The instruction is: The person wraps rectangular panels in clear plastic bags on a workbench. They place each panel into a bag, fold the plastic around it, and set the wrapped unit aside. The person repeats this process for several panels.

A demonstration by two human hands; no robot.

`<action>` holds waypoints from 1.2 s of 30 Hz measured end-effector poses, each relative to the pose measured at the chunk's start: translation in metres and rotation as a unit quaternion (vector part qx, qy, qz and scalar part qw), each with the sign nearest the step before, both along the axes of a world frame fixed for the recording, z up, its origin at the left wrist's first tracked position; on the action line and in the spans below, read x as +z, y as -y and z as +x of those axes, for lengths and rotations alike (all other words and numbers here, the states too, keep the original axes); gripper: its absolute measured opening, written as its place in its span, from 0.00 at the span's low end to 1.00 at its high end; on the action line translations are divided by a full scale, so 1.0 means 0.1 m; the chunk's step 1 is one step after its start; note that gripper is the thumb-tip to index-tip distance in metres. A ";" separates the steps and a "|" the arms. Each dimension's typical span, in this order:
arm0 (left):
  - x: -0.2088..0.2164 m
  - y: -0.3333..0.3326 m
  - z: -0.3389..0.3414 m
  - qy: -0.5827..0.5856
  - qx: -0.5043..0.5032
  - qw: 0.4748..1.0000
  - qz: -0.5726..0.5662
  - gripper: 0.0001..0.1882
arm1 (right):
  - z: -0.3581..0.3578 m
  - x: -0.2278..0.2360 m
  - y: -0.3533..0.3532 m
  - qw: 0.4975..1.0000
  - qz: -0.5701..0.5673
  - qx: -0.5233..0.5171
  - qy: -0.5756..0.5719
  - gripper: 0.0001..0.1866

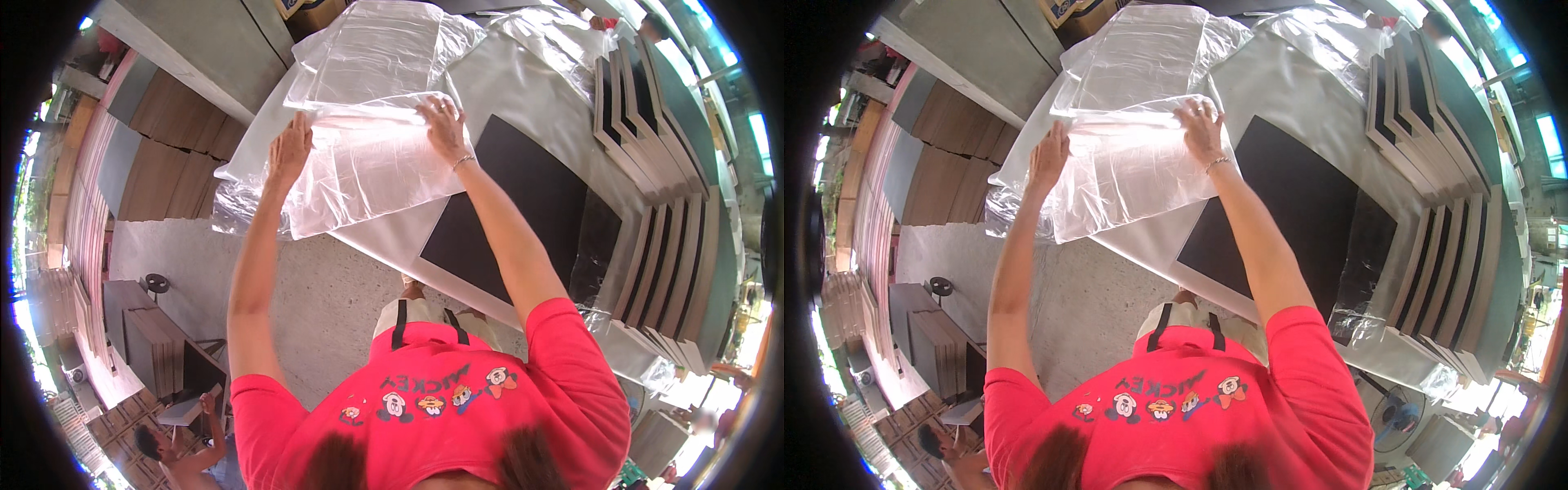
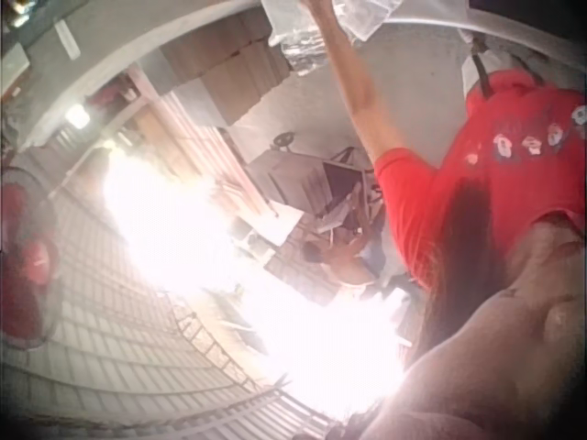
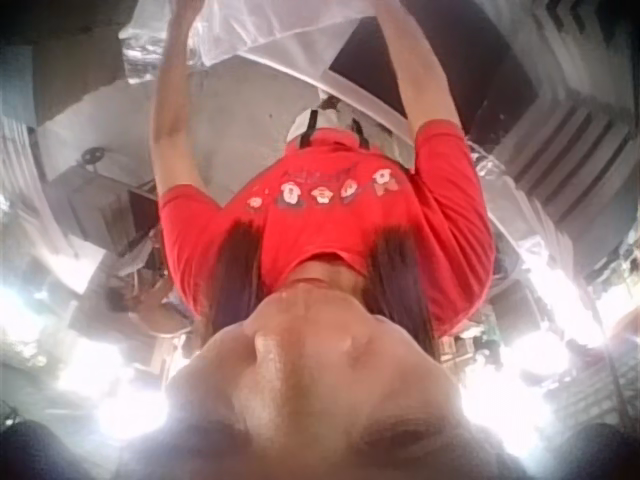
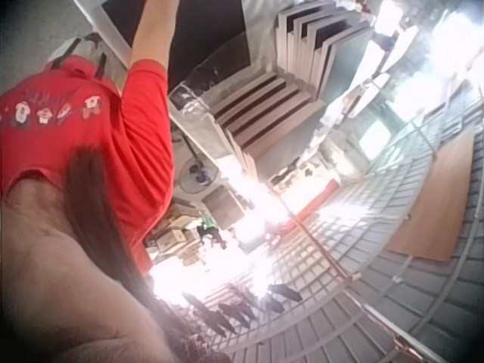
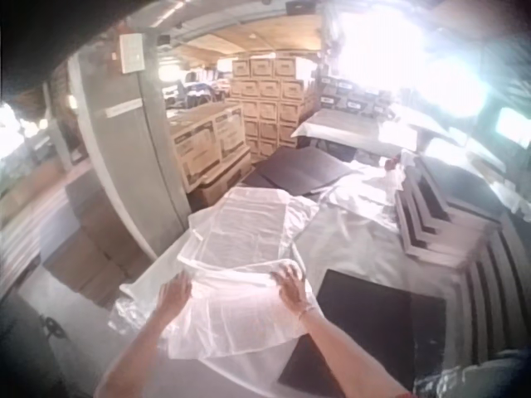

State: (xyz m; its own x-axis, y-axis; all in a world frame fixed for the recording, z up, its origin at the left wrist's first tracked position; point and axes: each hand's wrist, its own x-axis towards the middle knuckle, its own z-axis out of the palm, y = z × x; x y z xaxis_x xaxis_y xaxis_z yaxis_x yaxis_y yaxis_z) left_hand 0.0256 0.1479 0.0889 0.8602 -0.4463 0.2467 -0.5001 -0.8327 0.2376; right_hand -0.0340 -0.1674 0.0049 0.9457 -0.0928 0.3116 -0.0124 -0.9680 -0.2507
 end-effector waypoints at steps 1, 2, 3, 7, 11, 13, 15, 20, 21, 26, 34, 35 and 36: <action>0.10 -0.02 -0.03 -0.004 -0.007 1.000 0.009 0.15 | 0.02 0.07 0.07 1.000 -0.004 -0.020 -0.001 0.22; 0.20 -0.02 -0.06 -0.007 -0.016 1.000 0.017 0.17 | 0.04 0.14 0.17 1.000 0.023 -0.016 -0.002 0.21; 0.35 -0.01 -0.11 -0.008 -0.028 0.999 0.025 0.20 | 0.04 0.25 0.27 0.999 0.051 -0.015 -0.002 0.20; 1.07 -0.07 -0.66 0.016 -0.035 0.995 0.090 0.30 | -0.23 1.01 0.39 0.985 0.148 0.081 0.035 0.19; 1.58 -0.47 -1.21 0.029 -0.077 0.996 0.027 0.22 | -1.33 2.02 0.26 0.968 0.219 0.121 0.000 0.19; 2.12 -0.47 -1.77 -0.021 -0.091 0.995 0.043 0.23 | -2.13 2.48 0.22 0.970 0.210 0.120 0.024 0.20; 2.45 -0.78 -2.36 0.106 -0.136 0.985 0.031 0.22 | -3.01 2.90 0.07 0.970 0.193 0.092 0.116 0.22; 2.34 -0.08 -3.50 0.050 -0.365 0.929 -0.036 0.20 | -5.13 2.57 -0.06 0.991 0.108 0.014 -0.081 0.25; 2.46 0.22 -3.65 -0.038 -0.401 0.915 0.007 0.25 | -5.43 2.46 0.04 0.975 0.179 -0.025 -0.128 0.26; 2.57 1.06 -4.26 0.058 -0.427 0.902 -0.021 0.21 | -6.86 2.82 0.02 0.975 0.024 -0.186 0.122 0.26; 2.55 2.18 -5.66 0.130 -0.622 0.766 -0.099 0.22 | -8.84 2.83 0.06 0.902 -0.024 -0.419 0.099 0.25; 2.58 2.34 -5.77 0.142 -0.629 0.762 -0.066 0.23 | -9.09 2.86 0.08 0.889 0.038 -0.443 0.105 0.26; 2.54 2.45 -5.84 0.085 -0.639 0.753 -0.134 0.25 | -9.18 2.89 0.05 0.869 0.003 -0.463 0.175 0.26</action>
